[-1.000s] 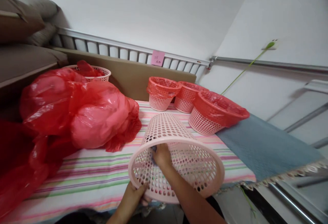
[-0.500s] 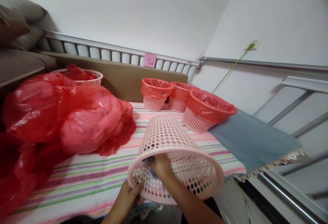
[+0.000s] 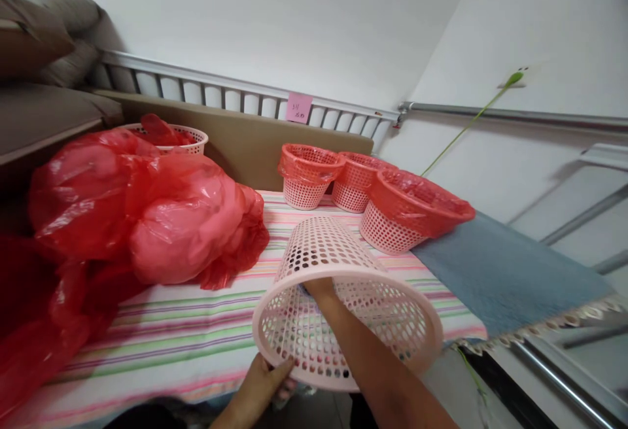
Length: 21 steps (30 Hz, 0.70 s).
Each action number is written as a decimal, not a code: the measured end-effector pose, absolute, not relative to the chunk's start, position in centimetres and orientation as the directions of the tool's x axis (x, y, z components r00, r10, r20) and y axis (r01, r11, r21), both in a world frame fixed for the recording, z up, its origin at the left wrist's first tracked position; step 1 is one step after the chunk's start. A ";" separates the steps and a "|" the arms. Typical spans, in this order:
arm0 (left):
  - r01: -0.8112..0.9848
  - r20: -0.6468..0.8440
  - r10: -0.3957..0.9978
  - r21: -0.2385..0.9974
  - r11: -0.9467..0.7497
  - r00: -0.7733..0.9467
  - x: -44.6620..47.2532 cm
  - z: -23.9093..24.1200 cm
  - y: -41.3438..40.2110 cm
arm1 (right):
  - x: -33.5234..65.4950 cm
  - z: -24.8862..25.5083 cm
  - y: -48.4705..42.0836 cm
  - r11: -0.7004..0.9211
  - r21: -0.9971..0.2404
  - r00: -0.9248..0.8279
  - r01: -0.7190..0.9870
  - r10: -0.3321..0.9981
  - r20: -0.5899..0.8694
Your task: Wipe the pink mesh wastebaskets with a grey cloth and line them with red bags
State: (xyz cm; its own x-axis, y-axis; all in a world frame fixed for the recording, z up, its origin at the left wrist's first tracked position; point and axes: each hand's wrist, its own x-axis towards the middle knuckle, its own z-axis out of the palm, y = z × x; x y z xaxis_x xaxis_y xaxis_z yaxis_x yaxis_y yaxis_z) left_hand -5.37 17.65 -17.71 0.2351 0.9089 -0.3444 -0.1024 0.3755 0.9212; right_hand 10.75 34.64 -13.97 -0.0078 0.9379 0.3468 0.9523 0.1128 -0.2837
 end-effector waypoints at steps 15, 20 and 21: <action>-0.308 -0.253 0.958 0.908 0.284 0.136 -6.9 -17.9 17.9 | 7.8 -14.1 17.1 0.333 -0.412 -0.241 0.848 0.935 0.259; -0.248 -0.355 0.933 0.900 0.358 0.059 -8.8 -18.5 18.0 | 6.6 -14.1 22.9 0.345 -0.342 -0.257 0.874 0.925 0.279; -0.237 -0.369 0.927 0.897 0.373 0.065 -9.0 -18.6 18.1 | 6.4 -14.0 24.9 0.318 -0.339 -0.224 0.885 0.930 0.290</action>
State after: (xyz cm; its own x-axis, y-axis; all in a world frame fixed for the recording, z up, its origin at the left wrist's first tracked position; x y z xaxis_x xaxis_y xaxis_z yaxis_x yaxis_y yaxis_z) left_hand -9.00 18.12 -18.60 0.0646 0.9273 -0.3688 -0.2371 0.3733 0.8969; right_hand 6.36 24.95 -13.96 -0.2236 0.9304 0.2903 0.8855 0.3184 -0.3385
